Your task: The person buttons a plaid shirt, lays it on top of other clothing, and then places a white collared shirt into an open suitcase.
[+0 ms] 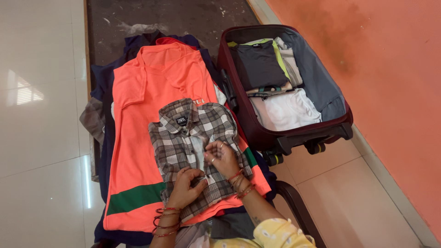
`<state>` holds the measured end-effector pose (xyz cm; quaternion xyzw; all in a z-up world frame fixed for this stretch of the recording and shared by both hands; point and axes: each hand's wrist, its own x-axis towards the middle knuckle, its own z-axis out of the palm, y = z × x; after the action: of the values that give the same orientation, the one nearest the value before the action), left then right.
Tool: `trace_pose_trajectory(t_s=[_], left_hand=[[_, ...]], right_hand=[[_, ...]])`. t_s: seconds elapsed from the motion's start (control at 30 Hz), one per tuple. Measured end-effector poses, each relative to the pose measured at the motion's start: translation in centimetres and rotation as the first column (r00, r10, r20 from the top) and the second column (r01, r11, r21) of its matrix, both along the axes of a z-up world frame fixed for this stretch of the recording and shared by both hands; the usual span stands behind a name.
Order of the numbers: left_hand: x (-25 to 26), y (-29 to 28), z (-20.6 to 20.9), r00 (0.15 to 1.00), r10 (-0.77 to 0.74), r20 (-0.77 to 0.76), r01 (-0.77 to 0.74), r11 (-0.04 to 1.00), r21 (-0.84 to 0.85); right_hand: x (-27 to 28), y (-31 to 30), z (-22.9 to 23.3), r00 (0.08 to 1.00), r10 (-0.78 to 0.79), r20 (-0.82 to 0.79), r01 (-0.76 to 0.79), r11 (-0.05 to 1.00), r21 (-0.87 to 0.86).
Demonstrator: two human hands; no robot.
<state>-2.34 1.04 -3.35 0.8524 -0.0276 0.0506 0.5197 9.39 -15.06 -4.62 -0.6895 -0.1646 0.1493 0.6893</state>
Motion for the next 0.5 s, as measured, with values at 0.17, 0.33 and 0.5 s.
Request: trace_pose_trajectory(t_s=[0.17,0.33,0.5], left_hand=[[-0.1,0.2,-0.9,0.996,0.026,0.081,-0.024,1.0,-0.018],[-0.3,-0.6,0.3,0.999,0.048,-0.008,-0.047,0.995,0.086],[-0.2,-0.8,0.7,0.993,0.101,0.055,-0.107,0.988,0.109]], right_hand=[[-3.1,-1.6,4.0,0.987,0.154,0.034,-0.134,0.931,-0.341],[-3.3,-2.1,4.4,0.971,0.237,0.011,-0.213,0.888,-0.408],[-2.1,-2.5,2.2,0.931,0.314,-0.185,-0.345,0.924,-0.166]])
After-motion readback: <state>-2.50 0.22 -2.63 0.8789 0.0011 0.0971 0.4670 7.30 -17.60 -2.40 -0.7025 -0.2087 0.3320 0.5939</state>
